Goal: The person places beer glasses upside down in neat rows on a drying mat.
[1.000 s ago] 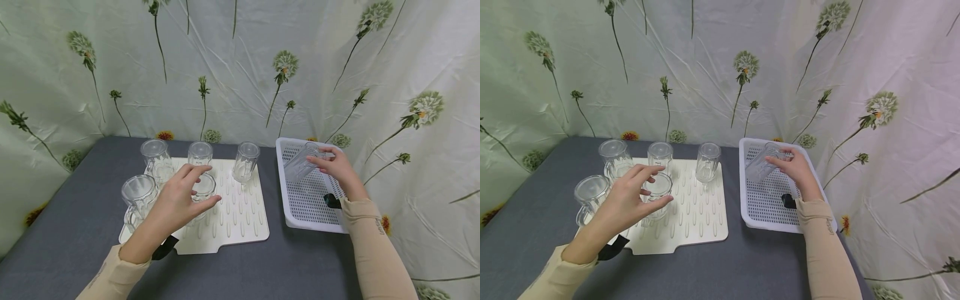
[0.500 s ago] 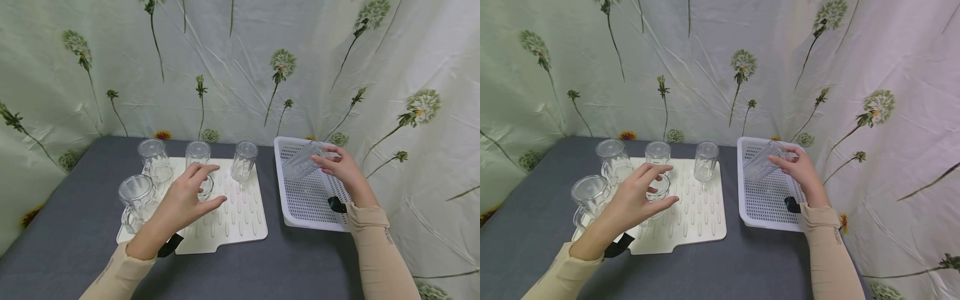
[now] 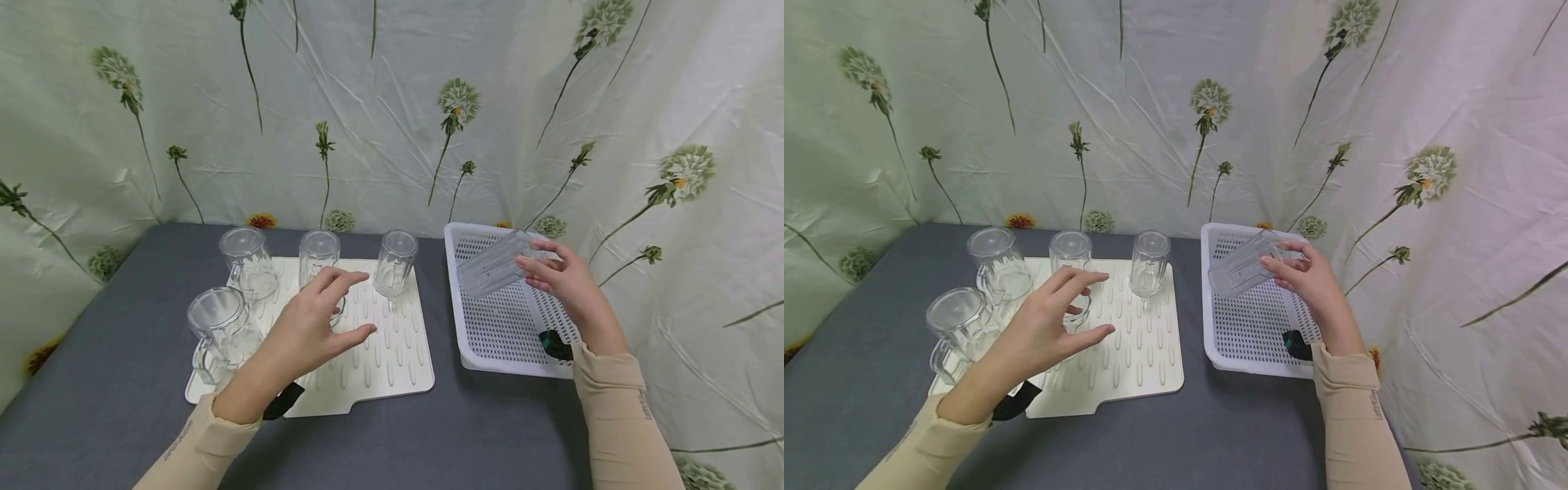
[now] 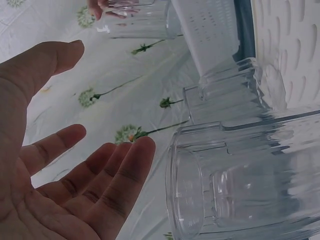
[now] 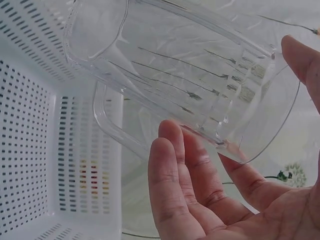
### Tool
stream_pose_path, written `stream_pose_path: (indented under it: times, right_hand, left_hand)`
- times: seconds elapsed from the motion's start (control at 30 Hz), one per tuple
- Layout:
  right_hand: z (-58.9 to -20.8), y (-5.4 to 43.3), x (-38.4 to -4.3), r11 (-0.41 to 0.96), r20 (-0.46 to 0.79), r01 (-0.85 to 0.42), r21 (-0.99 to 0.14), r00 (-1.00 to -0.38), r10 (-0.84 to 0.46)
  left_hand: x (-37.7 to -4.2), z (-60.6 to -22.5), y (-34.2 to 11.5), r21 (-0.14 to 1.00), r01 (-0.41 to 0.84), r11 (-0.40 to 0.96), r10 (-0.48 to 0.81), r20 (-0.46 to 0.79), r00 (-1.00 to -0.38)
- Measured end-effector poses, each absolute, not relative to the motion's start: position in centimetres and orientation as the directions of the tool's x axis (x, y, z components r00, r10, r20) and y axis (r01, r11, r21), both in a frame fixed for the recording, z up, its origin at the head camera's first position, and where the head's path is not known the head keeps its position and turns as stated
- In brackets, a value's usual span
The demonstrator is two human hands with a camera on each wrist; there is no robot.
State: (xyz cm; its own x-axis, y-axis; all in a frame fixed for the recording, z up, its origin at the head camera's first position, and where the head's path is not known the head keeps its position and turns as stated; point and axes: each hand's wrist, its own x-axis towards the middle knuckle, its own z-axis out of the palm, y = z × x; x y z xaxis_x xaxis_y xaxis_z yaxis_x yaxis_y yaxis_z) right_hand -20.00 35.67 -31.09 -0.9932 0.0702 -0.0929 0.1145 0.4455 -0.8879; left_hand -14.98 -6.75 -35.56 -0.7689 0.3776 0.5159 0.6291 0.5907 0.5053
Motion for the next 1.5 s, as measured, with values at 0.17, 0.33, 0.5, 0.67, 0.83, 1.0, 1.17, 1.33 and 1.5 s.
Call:
stream_pose_path:
  times: [0.17,0.33,0.5,0.67,0.83,1.0,1.17,1.33,1.5]
  right_hand:
    - [-30.8,35.7,-19.1,0.331,-0.07,0.08,-0.94,-0.997,0.043]
    - [-30.8,35.3,-18.3,0.202,-0.06,0.061,-0.977,-0.998,0.014]
    - [-31.0,34.7,-17.8,0.143,-0.06,0.056,-0.988,-0.998,-0.024]
    - [-31.4,33.7,-17.3,0.078,-0.026,0.02,-0.997,-0.997,-0.071]
    - [-31.5,32.6,-16.8,0.014,0.031,-0.033,-0.999,-0.993,-0.11]
    - [-31.6,31.5,-16.5,-0.042,0.047,-0.041,-0.998,-0.988,-0.15]
    - [-32.1,30.6,-16.3,-0.076,0.034,-0.021,-0.997,-0.985,-0.17]
    - [-32.6,29.7,-16.1,-0.064,0.015,-0.001,-0.998,-0.977,-0.215]
    - [-32.9,28.5,-16.2,-0.071,0.017,0.003,-0.997,-0.962,-0.271]
  left_hand:
    - [-15.1,-35.6,-6.5,0.483,0.658,0.578,0.401,0.534,-0.744]
    - [-15.2,-35.7,-6.3,0.447,0.691,0.568,0.421,0.564,-0.711]
    - [-15.3,-35.7,-6.2,0.411,0.724,0.554,0.433,0.601,-0.672]
    - [-15.3,-35.7,-6.1,0.388,0.748,0.538,0.448,0.62,-0.644]
    - [-15.2,-35.6,-5.9,0.37,0.763,0.53,0.462,0.628,-0.626]
    - [-15.2,-35.5,-5.9,0.355,0.777,0.52,0.462,0.648,-0.605]
    - [-15.3,-35.4,-5.8,0.353,0.785,0.509,0.45,0.669,-0.592]
    - [-15.2,-35.4,-5.8,0.354,0.791,0.499,0.447,0.677,-0.585]
    - [-15.3,-35.4,-5.7,0.346,0.788,0.51,0.441,0.681,-0.585]
